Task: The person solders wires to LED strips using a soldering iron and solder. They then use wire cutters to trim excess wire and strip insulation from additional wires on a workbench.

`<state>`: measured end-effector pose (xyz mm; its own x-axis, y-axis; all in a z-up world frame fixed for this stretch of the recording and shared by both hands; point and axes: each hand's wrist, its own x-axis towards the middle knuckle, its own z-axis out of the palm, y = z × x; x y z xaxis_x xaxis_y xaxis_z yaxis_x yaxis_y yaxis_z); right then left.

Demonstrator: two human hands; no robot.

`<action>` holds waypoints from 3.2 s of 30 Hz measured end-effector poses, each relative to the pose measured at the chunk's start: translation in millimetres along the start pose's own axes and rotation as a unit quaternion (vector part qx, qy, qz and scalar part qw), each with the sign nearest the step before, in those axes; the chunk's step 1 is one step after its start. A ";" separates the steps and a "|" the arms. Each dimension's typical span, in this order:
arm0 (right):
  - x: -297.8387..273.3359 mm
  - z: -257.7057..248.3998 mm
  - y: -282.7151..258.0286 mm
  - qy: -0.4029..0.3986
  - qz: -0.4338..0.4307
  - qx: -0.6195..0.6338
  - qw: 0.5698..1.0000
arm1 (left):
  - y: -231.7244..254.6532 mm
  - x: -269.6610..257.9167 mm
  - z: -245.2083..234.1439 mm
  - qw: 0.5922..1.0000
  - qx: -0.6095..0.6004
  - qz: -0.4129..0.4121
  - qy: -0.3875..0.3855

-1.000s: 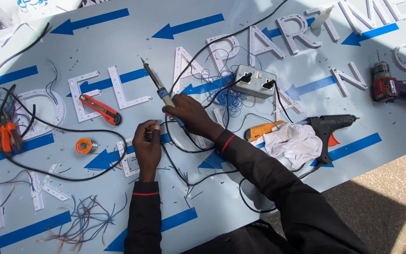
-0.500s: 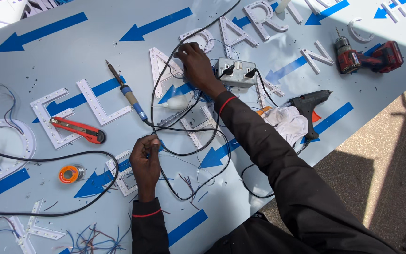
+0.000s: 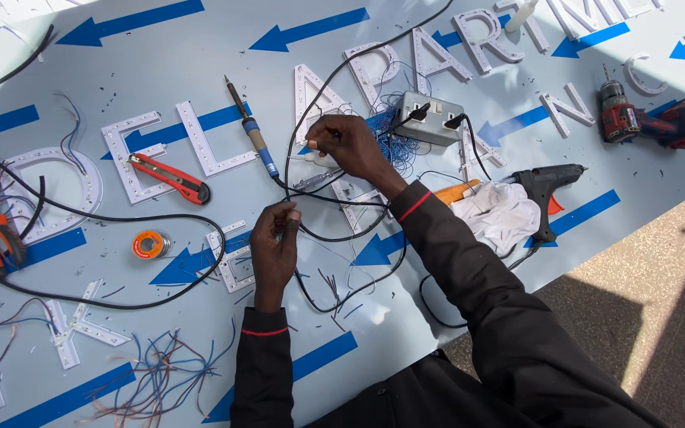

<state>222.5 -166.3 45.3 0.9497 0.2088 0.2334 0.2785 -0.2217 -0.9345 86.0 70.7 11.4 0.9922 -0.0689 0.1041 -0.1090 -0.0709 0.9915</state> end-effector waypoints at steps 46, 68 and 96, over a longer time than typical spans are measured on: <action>-77.1 -179.6 -10.7 0.116 -0.155 -0.333 0.923 | 138.9 152.6 172.9 0.930 0.235 0.268 -0.085; -108.0 -71.8 -85.7 -0.299 -0.011 0.377 0.876 | 199.3 85.1 46.2 0.939 -0.246 0.196 0.139; -143.2 190.5 -139.4 -0.127 -0.036 -0.040 0.990 | 49.4 -80.9 -170.7 0.912 0.386 0.009 -0.140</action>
<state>20.4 16.1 91.0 0.8630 0.4576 0.2142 0.3647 -0.2708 -0.8909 10.8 242.6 65.3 0.9468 -0.3218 -0.0109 -0.2440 -0.7393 0.6276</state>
